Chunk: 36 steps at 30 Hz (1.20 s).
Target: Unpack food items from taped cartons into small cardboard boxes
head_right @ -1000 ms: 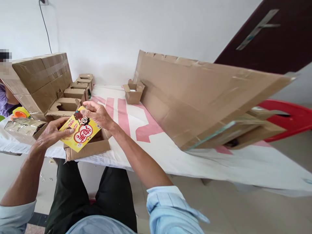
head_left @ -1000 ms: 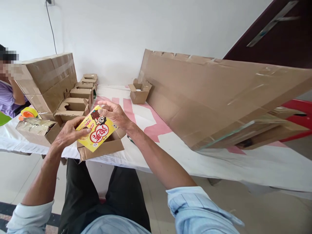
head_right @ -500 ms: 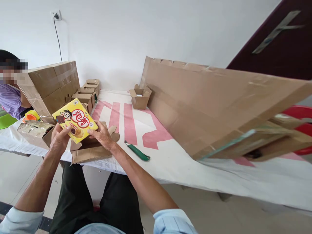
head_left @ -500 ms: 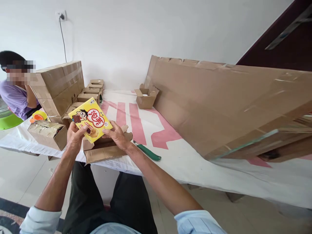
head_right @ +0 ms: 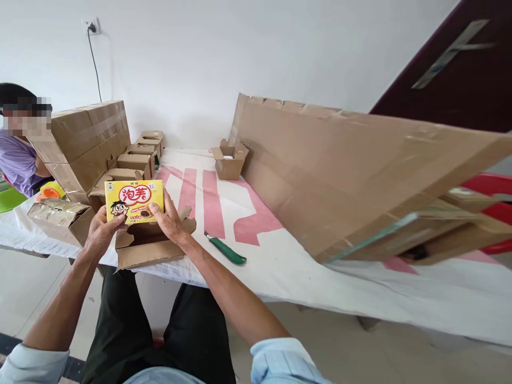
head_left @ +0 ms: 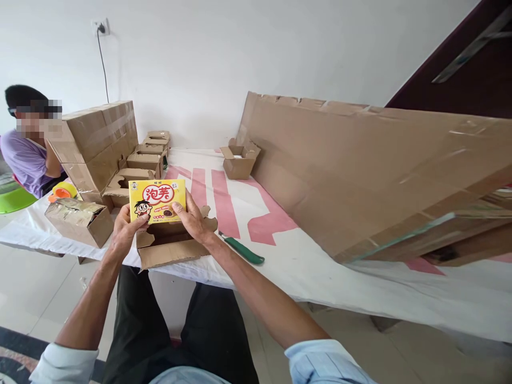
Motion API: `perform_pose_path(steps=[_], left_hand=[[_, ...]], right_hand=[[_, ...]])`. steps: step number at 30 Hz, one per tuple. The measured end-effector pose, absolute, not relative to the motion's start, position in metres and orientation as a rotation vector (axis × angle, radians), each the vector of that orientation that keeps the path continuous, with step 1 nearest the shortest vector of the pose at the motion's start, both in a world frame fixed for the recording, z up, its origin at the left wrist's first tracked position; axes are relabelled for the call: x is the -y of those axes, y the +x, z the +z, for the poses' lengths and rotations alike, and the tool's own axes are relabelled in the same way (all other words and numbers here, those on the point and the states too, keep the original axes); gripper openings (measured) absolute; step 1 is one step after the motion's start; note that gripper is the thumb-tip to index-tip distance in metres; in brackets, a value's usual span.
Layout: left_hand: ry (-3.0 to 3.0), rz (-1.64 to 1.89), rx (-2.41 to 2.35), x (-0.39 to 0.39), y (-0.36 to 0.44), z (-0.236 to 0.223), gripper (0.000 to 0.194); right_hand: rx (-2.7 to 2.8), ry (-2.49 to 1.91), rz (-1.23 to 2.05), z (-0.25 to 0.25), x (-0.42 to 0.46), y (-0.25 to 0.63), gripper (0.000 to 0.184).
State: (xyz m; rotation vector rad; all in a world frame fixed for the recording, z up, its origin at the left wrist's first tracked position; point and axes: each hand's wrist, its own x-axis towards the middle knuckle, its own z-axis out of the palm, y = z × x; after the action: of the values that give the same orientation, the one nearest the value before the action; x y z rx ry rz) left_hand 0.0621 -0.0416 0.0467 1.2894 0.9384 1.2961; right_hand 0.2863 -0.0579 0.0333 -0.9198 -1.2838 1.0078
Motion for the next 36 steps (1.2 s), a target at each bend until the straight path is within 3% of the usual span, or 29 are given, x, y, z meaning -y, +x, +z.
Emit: perform_pose_path(steps=[10,26,36], left_hand=[[1.716,1.352,-0.966,0.033,0.058,0.055,0.071],[1.643,1.189,-1.077,-0.027,0.061,0.039,0.057],[1.598,1.152,-1.101,-0.025,0.062,0.031,0.069]], right_hand=[[1.398,-0.806,0.826,0.053,0.047,0.290,0.085],[1.253,-1.076,1.044,0.014,-0.009,0.297,0.086],[1.256,-1.070,1.033,0.005,-0.008,0.297,0.084]])
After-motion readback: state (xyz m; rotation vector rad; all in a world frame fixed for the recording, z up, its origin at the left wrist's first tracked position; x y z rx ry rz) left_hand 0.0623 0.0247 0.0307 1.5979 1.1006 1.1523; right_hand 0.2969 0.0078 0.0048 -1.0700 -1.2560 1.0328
